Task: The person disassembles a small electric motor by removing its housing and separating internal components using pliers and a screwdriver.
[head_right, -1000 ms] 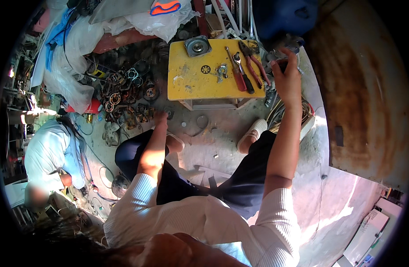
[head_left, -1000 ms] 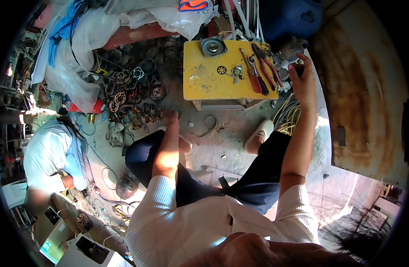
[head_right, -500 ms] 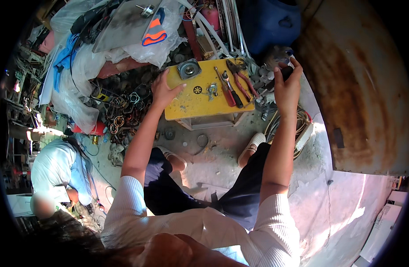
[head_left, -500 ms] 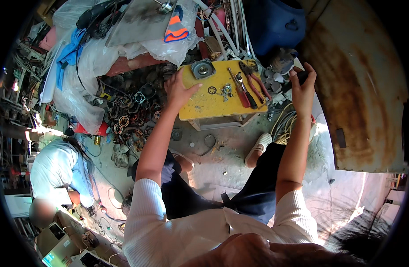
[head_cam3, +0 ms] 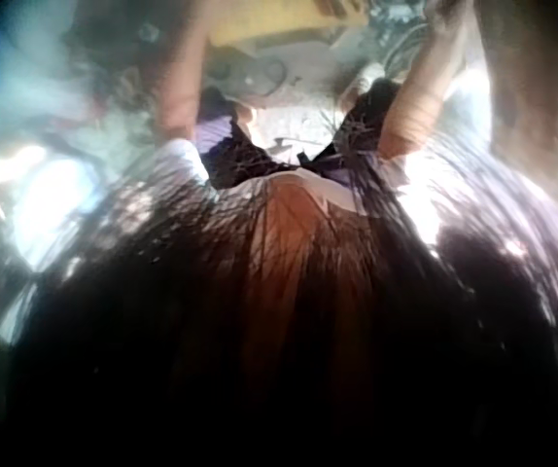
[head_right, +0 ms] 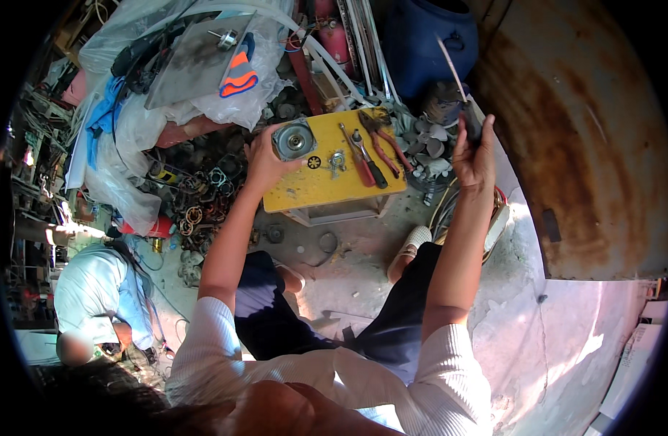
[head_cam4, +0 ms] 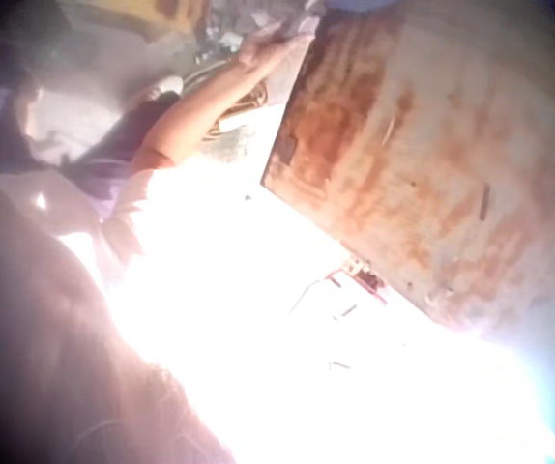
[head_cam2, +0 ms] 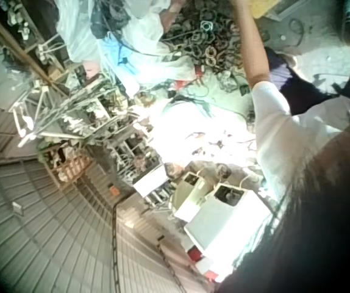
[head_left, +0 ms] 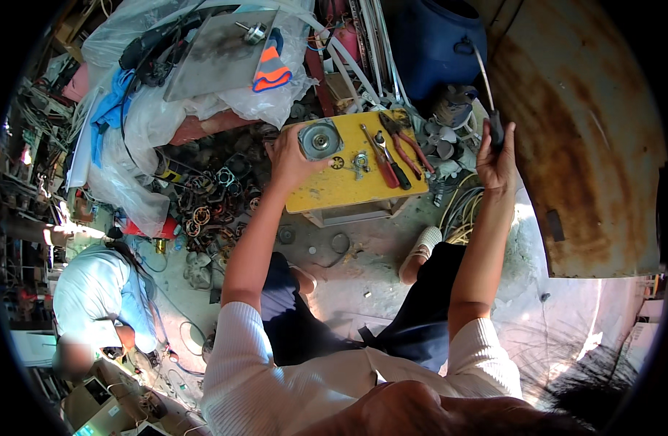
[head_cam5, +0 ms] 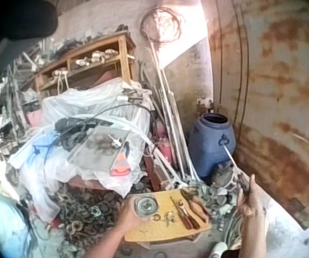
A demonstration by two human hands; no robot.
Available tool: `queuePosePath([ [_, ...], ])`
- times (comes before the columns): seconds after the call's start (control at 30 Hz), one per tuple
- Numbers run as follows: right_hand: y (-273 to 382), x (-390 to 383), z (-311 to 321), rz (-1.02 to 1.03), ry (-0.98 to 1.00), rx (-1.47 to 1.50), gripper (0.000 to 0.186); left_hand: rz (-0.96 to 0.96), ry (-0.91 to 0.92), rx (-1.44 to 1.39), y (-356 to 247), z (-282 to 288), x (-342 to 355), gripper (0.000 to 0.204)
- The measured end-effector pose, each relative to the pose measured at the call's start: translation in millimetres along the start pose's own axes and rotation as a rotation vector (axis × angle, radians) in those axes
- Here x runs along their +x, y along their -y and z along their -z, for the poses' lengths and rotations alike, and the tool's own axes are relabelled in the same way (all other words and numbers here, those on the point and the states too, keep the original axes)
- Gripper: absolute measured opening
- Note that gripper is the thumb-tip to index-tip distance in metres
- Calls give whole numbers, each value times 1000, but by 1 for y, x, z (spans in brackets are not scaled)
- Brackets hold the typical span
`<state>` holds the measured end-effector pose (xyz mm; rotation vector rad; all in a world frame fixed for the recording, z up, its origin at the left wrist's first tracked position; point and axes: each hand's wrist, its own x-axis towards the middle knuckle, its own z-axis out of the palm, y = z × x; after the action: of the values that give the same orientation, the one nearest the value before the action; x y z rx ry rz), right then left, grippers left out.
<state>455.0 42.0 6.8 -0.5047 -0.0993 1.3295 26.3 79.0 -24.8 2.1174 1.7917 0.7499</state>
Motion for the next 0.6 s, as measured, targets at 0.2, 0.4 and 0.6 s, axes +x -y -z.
queuePosePath([
  [0.2,-71,-27,-37,-370,93,-367,35,171,221,-995,19,12,-58,90],
  [0.4,-110,-47,-51,-270,243,-815,28,105,151,-1205,17,34,-77,103],
  [0.6,-121,-65,-69,-238,372,-1023,29,133,282,-1587,38,42,-80,100],
])
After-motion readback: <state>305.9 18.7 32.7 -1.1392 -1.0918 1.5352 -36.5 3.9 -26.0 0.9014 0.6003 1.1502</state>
